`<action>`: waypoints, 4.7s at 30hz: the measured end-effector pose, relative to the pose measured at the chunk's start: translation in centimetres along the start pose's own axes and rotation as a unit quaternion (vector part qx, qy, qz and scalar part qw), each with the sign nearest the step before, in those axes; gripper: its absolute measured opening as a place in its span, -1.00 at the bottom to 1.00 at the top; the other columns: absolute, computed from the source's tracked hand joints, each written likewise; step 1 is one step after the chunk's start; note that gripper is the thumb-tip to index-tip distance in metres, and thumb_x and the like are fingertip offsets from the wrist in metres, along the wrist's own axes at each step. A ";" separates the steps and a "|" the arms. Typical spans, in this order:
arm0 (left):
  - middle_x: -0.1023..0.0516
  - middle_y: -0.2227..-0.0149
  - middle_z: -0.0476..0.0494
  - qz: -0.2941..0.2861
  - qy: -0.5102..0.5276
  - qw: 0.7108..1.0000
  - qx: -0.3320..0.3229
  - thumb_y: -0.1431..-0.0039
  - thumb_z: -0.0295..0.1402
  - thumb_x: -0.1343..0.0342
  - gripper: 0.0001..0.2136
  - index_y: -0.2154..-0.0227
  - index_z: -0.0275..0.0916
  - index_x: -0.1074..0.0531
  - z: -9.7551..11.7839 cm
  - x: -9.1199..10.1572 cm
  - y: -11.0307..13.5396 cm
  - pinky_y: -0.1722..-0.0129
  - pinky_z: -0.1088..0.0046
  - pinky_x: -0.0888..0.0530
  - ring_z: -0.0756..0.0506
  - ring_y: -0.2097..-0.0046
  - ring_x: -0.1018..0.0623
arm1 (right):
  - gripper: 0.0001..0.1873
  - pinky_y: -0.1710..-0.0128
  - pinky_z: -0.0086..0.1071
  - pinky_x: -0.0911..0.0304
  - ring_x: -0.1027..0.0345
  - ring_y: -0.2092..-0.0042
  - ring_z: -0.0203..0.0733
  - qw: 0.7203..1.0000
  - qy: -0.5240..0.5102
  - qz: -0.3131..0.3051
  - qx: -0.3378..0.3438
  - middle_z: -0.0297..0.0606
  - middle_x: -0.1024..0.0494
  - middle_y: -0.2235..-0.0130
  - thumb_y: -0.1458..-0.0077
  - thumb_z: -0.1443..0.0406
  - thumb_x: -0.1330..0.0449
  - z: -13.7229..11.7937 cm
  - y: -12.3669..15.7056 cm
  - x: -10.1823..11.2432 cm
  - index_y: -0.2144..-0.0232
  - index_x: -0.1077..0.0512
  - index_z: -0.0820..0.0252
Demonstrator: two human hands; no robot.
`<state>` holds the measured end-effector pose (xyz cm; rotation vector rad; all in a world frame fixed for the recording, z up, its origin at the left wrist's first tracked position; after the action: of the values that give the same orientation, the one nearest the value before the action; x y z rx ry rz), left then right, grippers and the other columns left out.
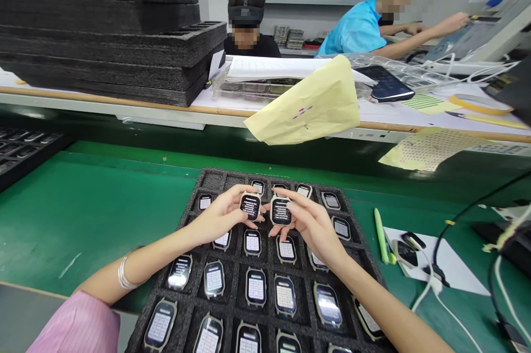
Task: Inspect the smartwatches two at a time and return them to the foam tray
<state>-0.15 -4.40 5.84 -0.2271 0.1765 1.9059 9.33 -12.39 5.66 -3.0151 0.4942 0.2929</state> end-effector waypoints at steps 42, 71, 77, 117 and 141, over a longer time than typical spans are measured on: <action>-0.40 0.34 -0.01 0.091 -0.295 0.948 -0.074 -0.04 -0.47 -0.06 -0.73 0.15 -0.23 -0.31 2.3 1.1 1.0 0.29 0.50 -0.32 0.00 0.31 -0.40 | -0.59 0.59 -0.33 -0.35 -0.48 0.45 -0.05 1.000 0.000 0.007 -0.008 -0.06 -0.52 0.17 -0.16 0.25 -0.18 0.1 0.1 0.0 -0.05 -0.33 0.19; -0.37 0.38 0.01 0.091 -0.307 0.945 -0.072 -0.01 -0.45 -0.04 -0.70 0.14 -0.23 -0.29 2.9 1.0 1.2 0.33 0.52 -0.30 0.01 0.36 -0.35 | -0.55 0.59 -0.33 -0.36 -0.47 0.44 -0.07 1.000 0.011 0.015 -0.023 -0.04 -0.50 0.14 -0.15 0.20 -0.20 0.5 -0.1 0.2 -0.07 -0.33 0.19; -0.38 0.38 0.01 0.087 -0.312 0.942 -0.085 -0.01 -0.44 -0.05 -0.72 0.15 -0.23 -0.29 3.1 0.8 1.2 0.37 0.54 -0.30 0.02 0.38 -0.36 | -0.52 0.58 -0.34 -0.36 -0.47 0.43 -0.07 1.000 0.005 0.015 -0.025 -0.05 -0.50 0.13 -0.16 0.21 -0.19 0.7 -0.1 0.2 -0.12 -0.29 0.17; -0.40 0.30 -0.02 0.092 -0.345 0.930 -0.089 -0.07 -0.42 -0.05 -0.73 0.13 -0.22 -0.26 3.6 1.0 1.5 0.29 0.49 -0.34 -0.02 0.28 -0.41 | -0.59 0.62 -0.36 -0.35 -0.48 0.45 -0.04 1.000 0.016 0.001 -0.013 -0.03 -0.49 0.18 -0.20 0.23 -0.16 0.8 -0.2 0.0 -0.06 -0.31 0.24; -0.35 0.01 -0.21 0.014 -0.329 0.922 -0.202 -0.10 -0.34 -0.15 -0.51 -0.09 -0.13 -0.16 3.8 -1.6 2.1 -0.03 0.21 -0.37 -0.14 -0.02 -0.40 | -0.70 0.42 -0.32 -0.41 -0.40 0.19 -0.04 0.996 -0.019 -0.080 -0.038 -0.06 -0.42 0.09 -0.17 0.14 -0.20 0.8 0.0 -2.1 0.14 -0.49 0.20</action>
<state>-1.92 -5.65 9.95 0.1536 -0.6747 1.9273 7.24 -11.67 5.24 -3.0917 0.2431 0.3659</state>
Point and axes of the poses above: each hand's wrist, its own y-axis away from the middle knuckle, its own x-axis out of the back of the hand, z = x × y, the point moved 10 cm from there along -y, towards the middle knuckle
